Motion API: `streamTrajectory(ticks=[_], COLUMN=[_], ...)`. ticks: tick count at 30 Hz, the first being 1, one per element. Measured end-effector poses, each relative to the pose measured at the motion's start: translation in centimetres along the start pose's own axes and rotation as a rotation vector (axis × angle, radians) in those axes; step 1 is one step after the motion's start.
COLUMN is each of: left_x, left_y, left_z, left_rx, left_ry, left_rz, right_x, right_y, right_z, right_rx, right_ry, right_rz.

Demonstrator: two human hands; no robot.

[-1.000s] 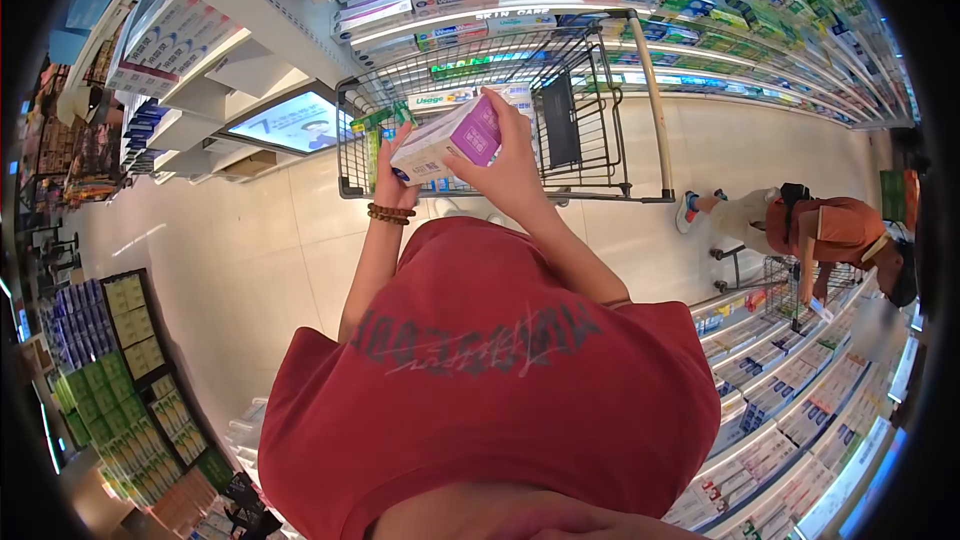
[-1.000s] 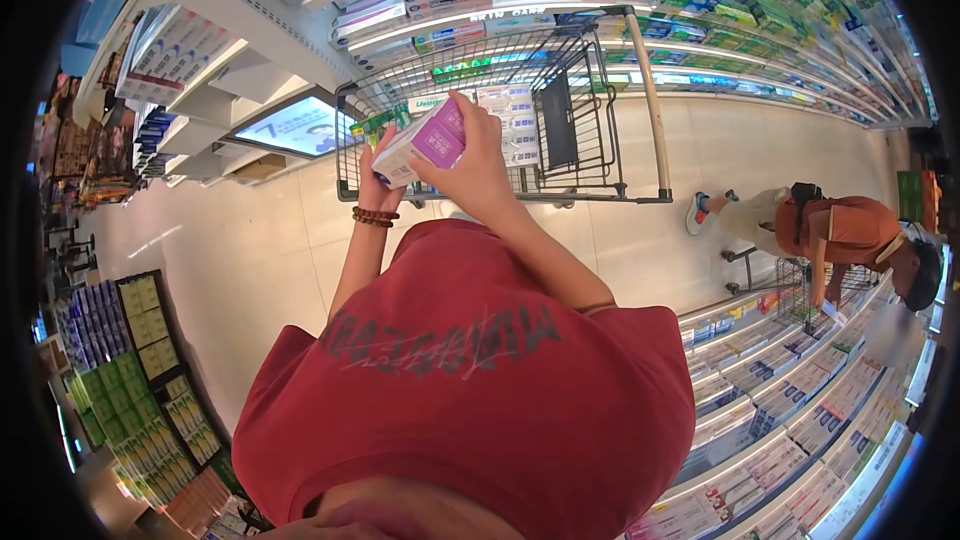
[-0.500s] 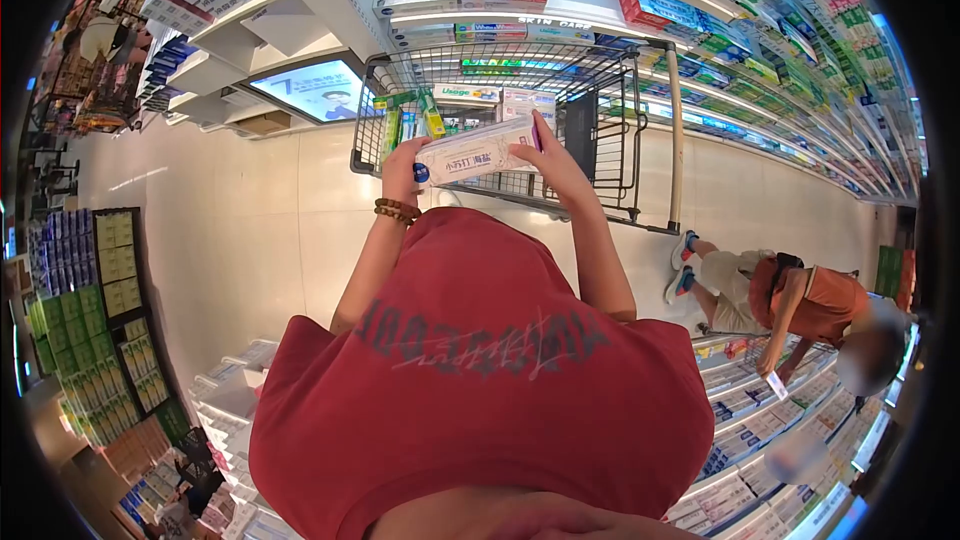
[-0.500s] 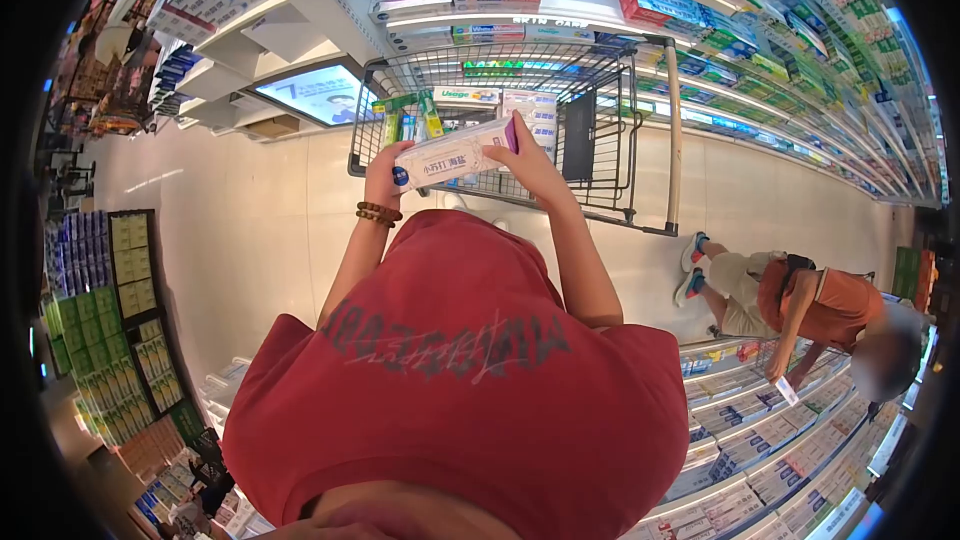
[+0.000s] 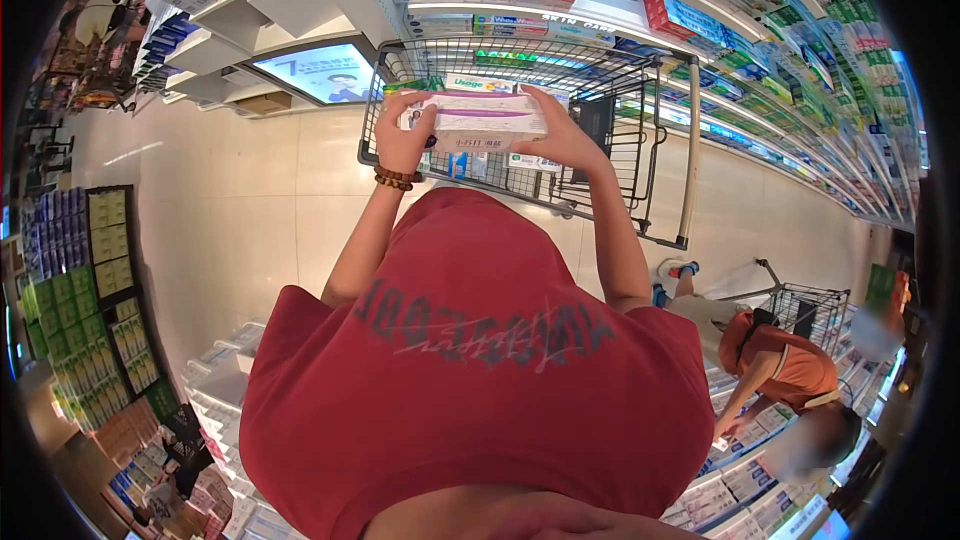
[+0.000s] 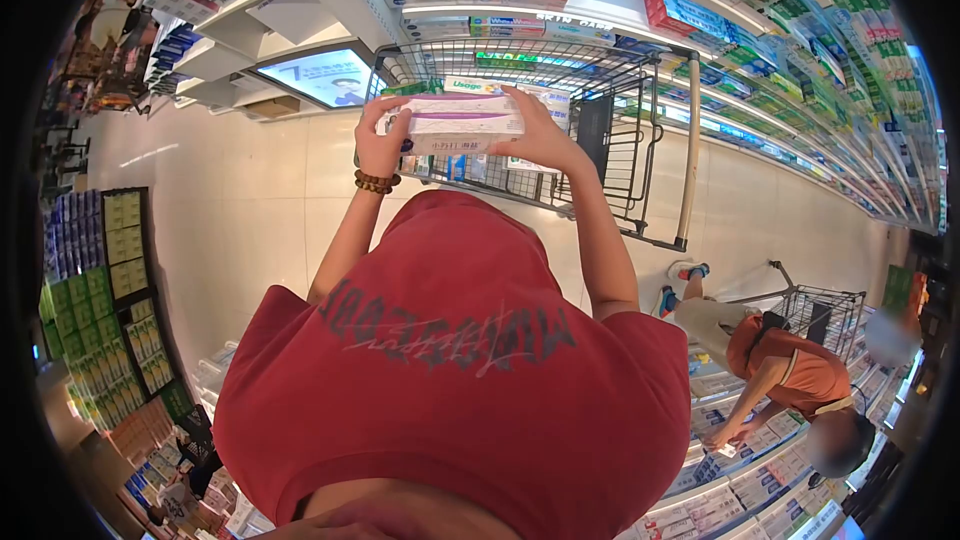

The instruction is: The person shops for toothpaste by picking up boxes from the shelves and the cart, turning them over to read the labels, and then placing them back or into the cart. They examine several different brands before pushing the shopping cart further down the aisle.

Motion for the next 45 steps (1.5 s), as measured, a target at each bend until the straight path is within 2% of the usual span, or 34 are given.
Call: streamTrajectory(ticks=[3, 4, 7, 8, 11, 12, 19, 20, 23, 27, 30, 33, 39, 43, 45], left_x=[1.6, 1.5, 1.5, 1.4, 0.8, 0.3, -7.9, -7.8, -10.6, -13.7, -15.6, -17.6, -18.8, -19.2, -19.1], left_y=[-0.7, -1.1, -2.6, -2.7, -2.9, -2.8, -1.4, -1.8, -4.4, -8.1, -10.4, -12.1, -13.6, -12.9, -12.3], left_z=[2.4, 3.3, 5.4, 5.9, 7.0, 7.3, 9.3, 9.7, 9.6, 7.0, 4.0, 0.6, -3.5, -4.1, -3.7], left_rx=[-0.004, -0.029, 0.007, -0.044, -0.07, -0.099, -0.165, -0.181, -0.009, 0.079, 0.105, 0.116, 0.133, 0.116, 0.06], left_ry=[0.09, 0.126, 0.192, 0.218, 0.235, 0.234, 0.07, 0.085, 0.011, -0.117, -0.209, -0.322, -0.442, -0.491, -0.466], left_rz=[-0.015, 0.018, -0.041, -0.018, -0.099, -0.083, -0.274, -0.144, 0.001, 0.068, 0.119, 0.163, 0.212, 0.21, 0.253], right_x=[-2.7, -4.6, -9.3, -11.5, -14.0, -14.9, -11.7, -11.4, -9.4, -7.7, -7.4, -6.9, -6.3, -5.7, -5.3], right_y=[-0.4, -0.9, -0.7, -0.2, 2.7, 3.0, 5.7, 5.7, 5.5, 4.2, 3.5, 3.4, 2.1, 2.1, 2.3], right_z=[2.1, 2.4, 4.4, 4.9, 7.7, 8.2, 14.9, 15.9, 20.4, 27.7, 31.9, 35.6, 37.6, 38.3, 38.5], right_rx=[0.034, 0.11, 0.211, 0.17, 0.008, 0.067, 0.021, -0.012, 0.167, 0.256, 0.381, 0.32, 0.297, 0.3, 0.259], right_ry=[-0.032, -0.04, -0.29, -0.338, -0.373, -0.391, -0.283, -0.233, -0.311, -0.187, -0.301, -0.299, -0.287, -0.347, -0.312], right_rz=[-0.405, -0.542, -0.545, -0.516, -0.349, -0.385, -0.344, -0.343, -0.519, -0.75, -0.737, -0.718, -0.579, -0.527, -0.523])
Point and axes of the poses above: each hand's wrist, its own z-axis towards the middle knuckle, its own y-axis out of the palm, x = y × z, the point moved 10 cm from there along z, towards the middle knuckle, and after that the axes turned 8 degrees about y, right-handed, at the moved point
